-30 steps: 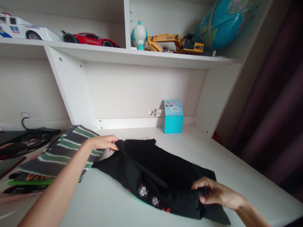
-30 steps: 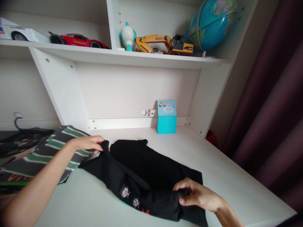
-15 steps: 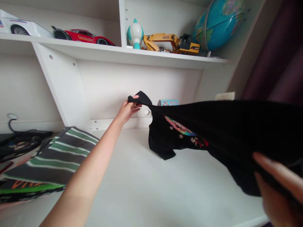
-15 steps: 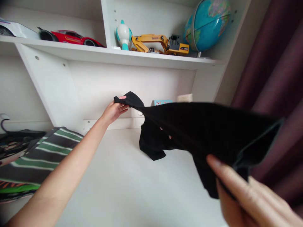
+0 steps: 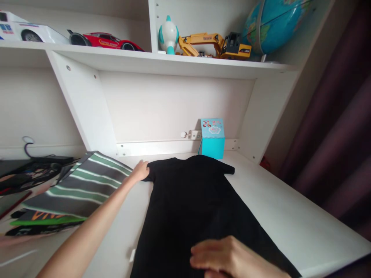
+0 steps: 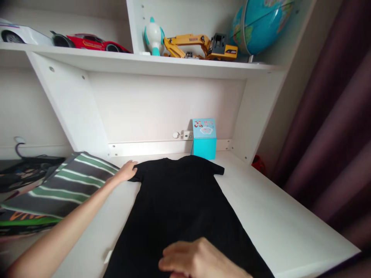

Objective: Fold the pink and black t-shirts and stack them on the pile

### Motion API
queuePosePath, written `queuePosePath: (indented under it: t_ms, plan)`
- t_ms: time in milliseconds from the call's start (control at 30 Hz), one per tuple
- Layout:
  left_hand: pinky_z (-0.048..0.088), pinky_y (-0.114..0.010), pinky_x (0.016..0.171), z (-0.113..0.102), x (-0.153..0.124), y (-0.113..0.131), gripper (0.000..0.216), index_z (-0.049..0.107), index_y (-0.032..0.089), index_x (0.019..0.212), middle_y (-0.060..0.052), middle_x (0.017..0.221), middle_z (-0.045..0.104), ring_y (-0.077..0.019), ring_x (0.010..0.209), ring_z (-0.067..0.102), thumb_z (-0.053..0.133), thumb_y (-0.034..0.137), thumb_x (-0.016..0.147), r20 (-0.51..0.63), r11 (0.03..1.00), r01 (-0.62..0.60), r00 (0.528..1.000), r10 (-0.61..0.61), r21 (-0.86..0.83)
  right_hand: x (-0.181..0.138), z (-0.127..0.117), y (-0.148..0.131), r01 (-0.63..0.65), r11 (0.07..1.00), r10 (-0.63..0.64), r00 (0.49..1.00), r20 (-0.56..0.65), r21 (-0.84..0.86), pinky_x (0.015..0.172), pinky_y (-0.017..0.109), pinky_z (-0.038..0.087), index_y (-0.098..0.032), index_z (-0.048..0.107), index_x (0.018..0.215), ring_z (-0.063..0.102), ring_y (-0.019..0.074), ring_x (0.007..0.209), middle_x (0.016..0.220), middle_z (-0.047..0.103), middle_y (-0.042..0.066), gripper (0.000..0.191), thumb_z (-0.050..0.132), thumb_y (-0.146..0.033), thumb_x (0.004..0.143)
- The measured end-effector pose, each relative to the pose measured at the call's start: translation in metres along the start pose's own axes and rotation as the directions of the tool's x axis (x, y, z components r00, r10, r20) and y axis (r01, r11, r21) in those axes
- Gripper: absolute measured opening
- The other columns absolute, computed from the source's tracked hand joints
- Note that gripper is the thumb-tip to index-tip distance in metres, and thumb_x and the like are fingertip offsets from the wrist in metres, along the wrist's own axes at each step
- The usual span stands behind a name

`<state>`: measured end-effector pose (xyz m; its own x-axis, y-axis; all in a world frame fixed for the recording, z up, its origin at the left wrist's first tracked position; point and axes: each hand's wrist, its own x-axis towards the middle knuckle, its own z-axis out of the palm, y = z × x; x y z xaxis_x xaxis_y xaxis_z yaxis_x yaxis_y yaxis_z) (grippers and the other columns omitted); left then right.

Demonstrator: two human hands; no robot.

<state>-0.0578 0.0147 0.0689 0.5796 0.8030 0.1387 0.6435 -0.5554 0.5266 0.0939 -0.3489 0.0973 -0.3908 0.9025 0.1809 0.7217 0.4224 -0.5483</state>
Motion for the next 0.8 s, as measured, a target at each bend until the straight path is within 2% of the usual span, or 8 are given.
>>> queuePosePath:
  t_ms: [67, 133, 200, 300, 433, 533, 633, 800]
  plan:
    - [0.020, -0.036, 0.104, 0.023, -0.002, 0.024, 0.045, 0.049, 0.011, 0.122, -0.014, 0.135, 0.039, -0.0252, 0.129, 0.026, 0.040, 0.029, 0.081, 0.014, 0.980, -0.181, 0.984, 0.180, 0.082, 0.005, -0.023, 0.022, -0.154, 0.988, 0.156, 0.982, -0.103, 0.031, 0.078, 0.023, 0.049, -0.026, 0.056, 0.115, 0.061, 0.0134, 0.088, 0.113, 0.059, 0.003, 0.033, 0.036, -0.031, 0.090]
    - [0.016, -0.041, 0.105, 0.047, -0.007, 0.042, 0.051, 0.040, 0.013, 0.130, -0.013, 0.142, 0.027, -0.0255, 0.133, 0.015, 0.031, 0.039, 0.087, 0.097, 0.934, -0.313, 0.949, 0.300, 0.174, 0.011, -0.037, 0.059, -0.335, 0.941, 0.316, 0.919, -0.237, -0.047, 0.087, 0.031, 0.046, -0.025, 0.054, 0.117, 0.058, 0.0168, 0.098, 0.119, 0.055, 0.005, 0.035, 0.033, -0.033, 0.090]
    - [0.013, -0.051, 0.103, 0.067, -0.018, 0.048, 0.058, 0.032, 0.018, 0.135, -0.012, 0.145, 0.019, -0.0304, 0.133, 0.006, 0.027, 0.050, 0.087, 0.189, 0.919, -0.307, 0.946, 0.265, 0.246, 0.012, -0.036, 0.099, -0.543, 0.824, 0.472, 0.817, -0.332, -0.163, 0.099, 0.041, 0.034, -0.023, 0.047, 0.125, 0.042, 0.0242, 0.120, 0.133, 0.042, 0.009, 0.042, 0.035, -0.039, 0.088]
    - [0.008, -0.060, 0.098, 0.078, -0.039, 0.041, 0.068, 0.024, 0.025, 0.139, -0.012, 0.146, 0.011, -0.0372, 0.132, 0.003, 0.023, 0.063, 0.083, 0.249, 0.923, -0.219, 0.958, 0.142, 0.316, 0.000, -0.020, 0.138, -0.719, 0.653, 0.669, 0.695, -0.263, -0.238, 0.103, 0.053, 0.019, -0.023, 0.027, 0.138, 0.011, 0.0313, 0.132, 0.146, 0.015, 0.010, 0.060, 0.034, -0.051, 0.086]
    - [0.010, -0.062, 0.096, 0.065, -0.059, 0.031, 0.076, 0.023, 0.028, 0.139, -0.014, 0.145, 0.015, -0.0414, 0.130, 0.010, 0.024, 0.072, 0.076, 0.323, 0.913, -0.218, 0.941, 0.102, 0.345, -0.027, -0.019, 0.141, -0.686, 0.698, 0.698, 0.715, -0.017, -0.205, 0.104, 0.052, 0.016, -0.032, 0.017, 0.139, 0.001, 0.0309, 0.132, 0.147, 0.007, 0.004, 0.069, 0.033, -0.065, 0.080]
    - [0.012, -0.058, 0.099, 0.057, -0.053, 0.033, 0.071, 0.033, 0.026, 0.135, -0.014, 0.141, 0.030, -0.0380, 0.127, 0.025, 0.020, 0.068, 0.080, 0.264, 0.903, -0.184, 0.961, 0.082, 0.388, -0.028, -0.048, 0.142, -0.626, 0.763, 0.643, 0.760, 0.096, -0.162, 0.100, 0.042, 0.031, -0.031, 0.040, 0.131, 0.033, 0.0291, 0.125, 0.138, 0.036, 0.005, 0.061, 0.041, -0.062, 0.078]
    - [0.014, -0.051, 0.102, 0.063, -0.033, 0.031, 0.065, 0.032, 0.021, 0.136, -0.012, 0.142, 0.027, -0.0316, 0.131, 0.019, 0.014, 0.059, 0.086, 0.087, 0.905, -0.140, 0.990, 0.115, 0.401, -0.001, -0.075, 0.166, -0.614, 0.761, 0.605, 0.788, -0.115, -0.210, 0.091, 0.030, 0.039, -0.023, 0.057, 0.115, 0.053, 0.0212, 0.106, 0.116, 0.058, 0.005, 0.044, 0.035, -0.045, 0.086]
    - [0.013, -0.062, 0.098, 0.083, -0.015, 0.019, 0.066, 0.027, 0.030, 0.137, -0.005, 0.146, 0.019, -0.0366, 0.132, 0.009, 0.015, 0.065, 0.083, 0.123, 0.923, -0.090, 0.991, 0.047, 0.375, 0.057, -0.077, 0.236, -0.724, 0.645, 0.620, 0.683, -0.386, -0.245, 0.095, 0.030, 0.033, -0.013, 0.052, 0.118, 0.047, 0.0202, 0.113, 0.123, 0.052, 0.010, 0.040, 0.029, -0.023, 0.087]
